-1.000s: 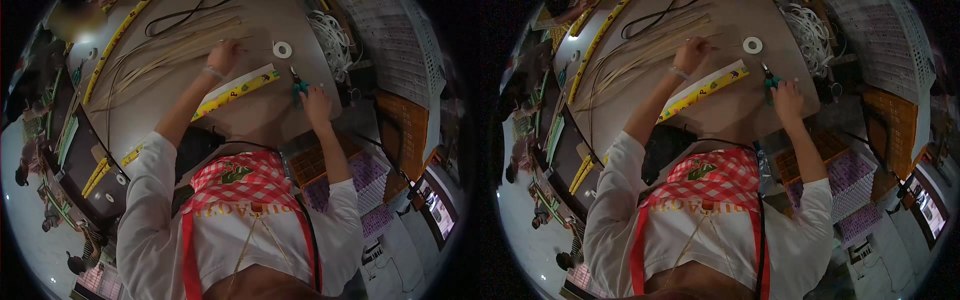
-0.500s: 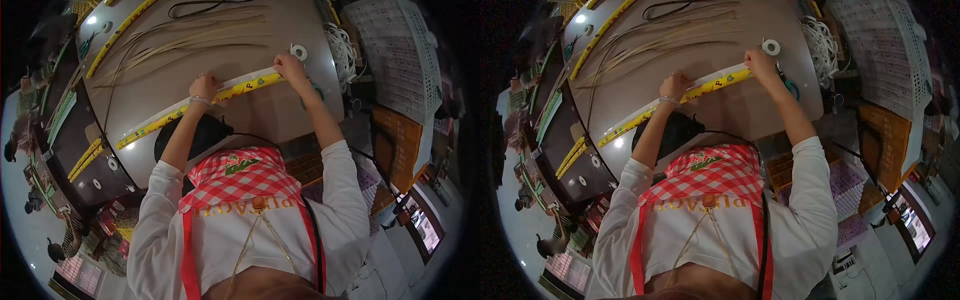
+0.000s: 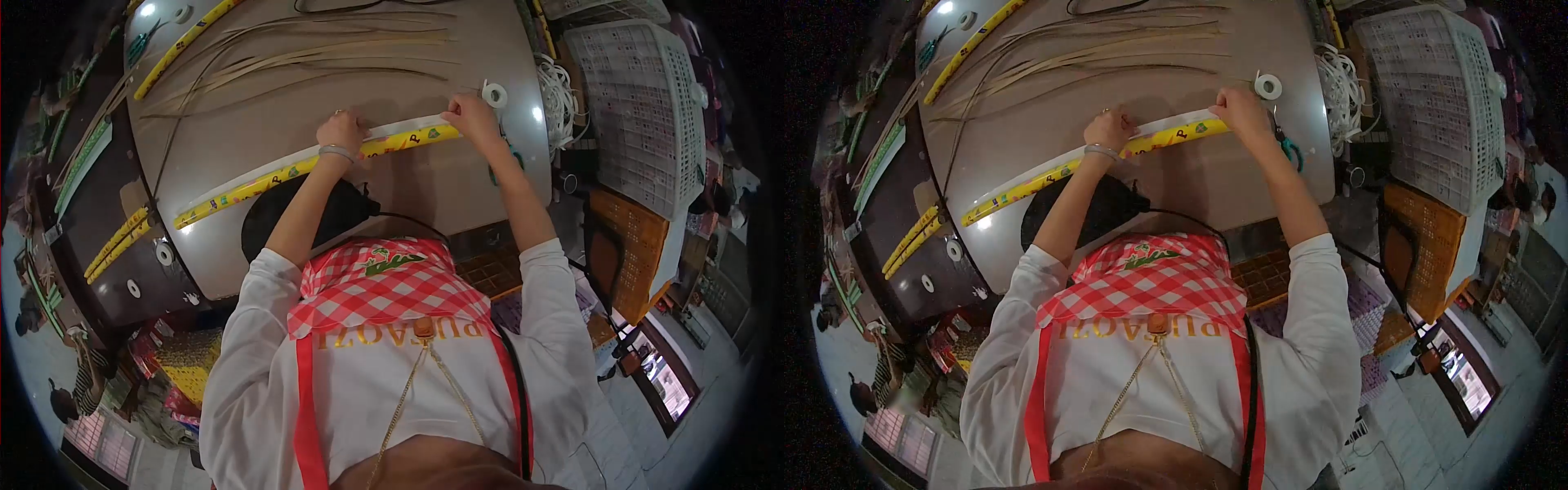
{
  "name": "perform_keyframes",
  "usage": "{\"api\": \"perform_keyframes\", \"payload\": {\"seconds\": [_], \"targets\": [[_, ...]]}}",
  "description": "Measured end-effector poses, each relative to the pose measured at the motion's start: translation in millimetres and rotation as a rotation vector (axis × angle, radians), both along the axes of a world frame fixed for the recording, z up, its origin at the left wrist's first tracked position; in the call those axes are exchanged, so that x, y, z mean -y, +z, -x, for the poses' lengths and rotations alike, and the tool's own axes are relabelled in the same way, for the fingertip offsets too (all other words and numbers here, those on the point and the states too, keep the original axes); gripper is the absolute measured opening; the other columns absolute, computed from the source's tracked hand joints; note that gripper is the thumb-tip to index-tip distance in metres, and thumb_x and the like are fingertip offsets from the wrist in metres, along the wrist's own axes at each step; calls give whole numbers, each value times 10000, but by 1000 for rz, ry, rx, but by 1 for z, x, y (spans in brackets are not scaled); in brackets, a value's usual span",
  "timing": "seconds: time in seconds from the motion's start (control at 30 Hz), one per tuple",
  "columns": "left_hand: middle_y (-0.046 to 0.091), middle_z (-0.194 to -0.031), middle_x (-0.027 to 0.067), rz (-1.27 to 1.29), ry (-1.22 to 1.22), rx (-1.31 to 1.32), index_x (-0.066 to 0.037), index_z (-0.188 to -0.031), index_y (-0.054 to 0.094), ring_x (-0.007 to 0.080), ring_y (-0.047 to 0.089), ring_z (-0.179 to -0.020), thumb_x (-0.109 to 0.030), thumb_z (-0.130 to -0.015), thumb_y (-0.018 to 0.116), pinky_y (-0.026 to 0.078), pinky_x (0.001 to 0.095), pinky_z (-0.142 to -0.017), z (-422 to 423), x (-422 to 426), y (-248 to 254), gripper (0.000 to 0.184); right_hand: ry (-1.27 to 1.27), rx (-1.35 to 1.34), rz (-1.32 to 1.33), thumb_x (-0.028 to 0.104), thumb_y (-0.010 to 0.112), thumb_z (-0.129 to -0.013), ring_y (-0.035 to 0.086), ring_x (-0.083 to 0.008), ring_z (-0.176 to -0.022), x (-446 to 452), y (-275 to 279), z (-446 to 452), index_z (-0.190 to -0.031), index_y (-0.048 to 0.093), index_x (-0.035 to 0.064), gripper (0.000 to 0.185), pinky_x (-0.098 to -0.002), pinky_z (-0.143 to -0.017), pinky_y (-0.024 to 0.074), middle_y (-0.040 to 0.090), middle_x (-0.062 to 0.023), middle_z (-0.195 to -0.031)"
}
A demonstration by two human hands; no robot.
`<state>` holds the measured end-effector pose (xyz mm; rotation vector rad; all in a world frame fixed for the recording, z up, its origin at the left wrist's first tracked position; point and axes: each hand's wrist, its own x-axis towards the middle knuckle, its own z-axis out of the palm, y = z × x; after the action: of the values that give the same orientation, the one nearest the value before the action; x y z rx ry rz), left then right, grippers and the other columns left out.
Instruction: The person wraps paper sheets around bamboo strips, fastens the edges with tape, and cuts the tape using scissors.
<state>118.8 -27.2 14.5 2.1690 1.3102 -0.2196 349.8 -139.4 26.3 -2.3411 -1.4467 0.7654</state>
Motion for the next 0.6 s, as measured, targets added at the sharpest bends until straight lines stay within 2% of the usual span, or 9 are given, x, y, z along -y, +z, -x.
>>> {"api": "perform_keyframes", "payload": {"seconds": [0.17,0.27,0.33,0.43,0.5,0.53,0.6], "targets": [[612,-781,69,24,19,9,-123,-776,585,259,600,-768,-285,-643,698,476,370,-627,1,-1,0,238,2,21,14,240,665,-684,569,-255,-634,-11,-8,20,-711,564,46,221,-364,-565,437,573,-97,-675],[615,-754,61,29,27,46,-119,-754,587,259,600,-745,-271,-650,696,472,369,-612,4,-3,-5,214,75,-66,-26,253,662,-684,561,-268,-632,-11,-19,14,-706,563,46,231,-372,-563,427,569,-104,-670],[616,-755,61,41,31,55,-124,-752,588,261,600,-739,-269,-649,694,472,372,-609,5,0,-6,207,93,53,-70,245,660,-683,556,-283,-632,-8,-15,18,-703,564,49,220,-372,-575,430,569,-109,-667],[618,-761,60,-14,36,9,-135,-757,594,264,600,-730,-259,-648,691,472,381,-609,4,2,0,192,96,72,-131,236,657,-682,558,-289,-655,-4,-20,19,-710,566,48,210,-379,-587,432,573,-111,-683],[609,-848,82,31,49,-59,-152,-800,651,257,603,-811,-311,-661,675,454,382,-722,2,2,2,212,98,57,-135,232,654,-683,558,-291,-667,-3,-26,17,-713,567,50,204,-382,-591,433,574,-113,-694],[609,-848,82,29,50,-60,-152,-800,651,257,603,-811,-311,-661,675,454,382,-722,3,2,-1,212,100,45,-140,228,651,-684,559,-293,-679,-3,-28,15,-715,569,51,198,-386,-594,434,575,-116,-705],[625,-789,61,-24,33,-17,-143,-765,604,275,604,-755,-245,-663,678,475,384,-627,4,1,-6,161,72,66,-40,244,659,-669,560,-291,-733,-7,-26,18,-717,568,62,210,-411,-626,433,576,-106,-759]]}}
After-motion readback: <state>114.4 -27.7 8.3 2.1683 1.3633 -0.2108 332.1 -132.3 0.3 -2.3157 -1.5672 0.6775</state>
